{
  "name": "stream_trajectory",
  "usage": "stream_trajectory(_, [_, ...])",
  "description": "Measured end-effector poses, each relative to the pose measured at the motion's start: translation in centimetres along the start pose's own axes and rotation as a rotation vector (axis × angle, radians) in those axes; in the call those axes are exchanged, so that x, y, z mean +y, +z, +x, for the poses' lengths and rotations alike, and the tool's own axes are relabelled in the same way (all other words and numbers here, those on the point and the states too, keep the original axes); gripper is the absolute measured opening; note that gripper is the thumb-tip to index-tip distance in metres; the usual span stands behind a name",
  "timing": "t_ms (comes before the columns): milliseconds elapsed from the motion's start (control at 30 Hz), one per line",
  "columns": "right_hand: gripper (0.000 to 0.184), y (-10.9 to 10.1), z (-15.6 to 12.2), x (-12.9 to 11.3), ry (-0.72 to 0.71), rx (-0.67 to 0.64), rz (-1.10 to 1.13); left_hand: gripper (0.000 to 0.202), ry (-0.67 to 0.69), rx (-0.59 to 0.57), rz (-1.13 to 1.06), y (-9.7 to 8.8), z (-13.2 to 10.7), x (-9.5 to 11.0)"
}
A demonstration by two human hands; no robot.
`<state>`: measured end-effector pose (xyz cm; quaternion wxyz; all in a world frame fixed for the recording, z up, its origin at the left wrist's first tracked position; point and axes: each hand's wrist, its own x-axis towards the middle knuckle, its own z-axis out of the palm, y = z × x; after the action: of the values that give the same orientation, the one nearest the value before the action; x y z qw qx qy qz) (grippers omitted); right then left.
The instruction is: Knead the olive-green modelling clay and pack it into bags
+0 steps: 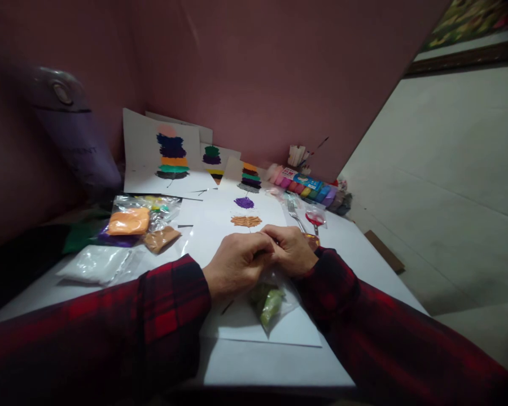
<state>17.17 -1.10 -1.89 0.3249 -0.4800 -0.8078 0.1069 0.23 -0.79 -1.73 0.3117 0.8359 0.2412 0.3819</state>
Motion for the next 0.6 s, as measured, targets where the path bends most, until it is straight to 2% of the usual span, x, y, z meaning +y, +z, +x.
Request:
stream_trajectory(167, [0.024, -0.1, -0.1, -0.3, 0.005, -0.027, 0.008, 0.026, 0.004, -0.011, 0.031, -0.2, 0.0, 0.5])
stream_trajectory(367, [0.032, -0.1, 0.0, -0.8, 0.003, 0.003, -0.012, 0.061, 0.105, 0.015, 0.084, 0.1, -0.3, 0.8])
stream_trajectory(600, [0.032, -0.1, 0.0, -0.7, 0.004, 0.009, -0.003, 0.064, 0.065, -0.024, 0.113, 0.1, -0.3, 1.1])
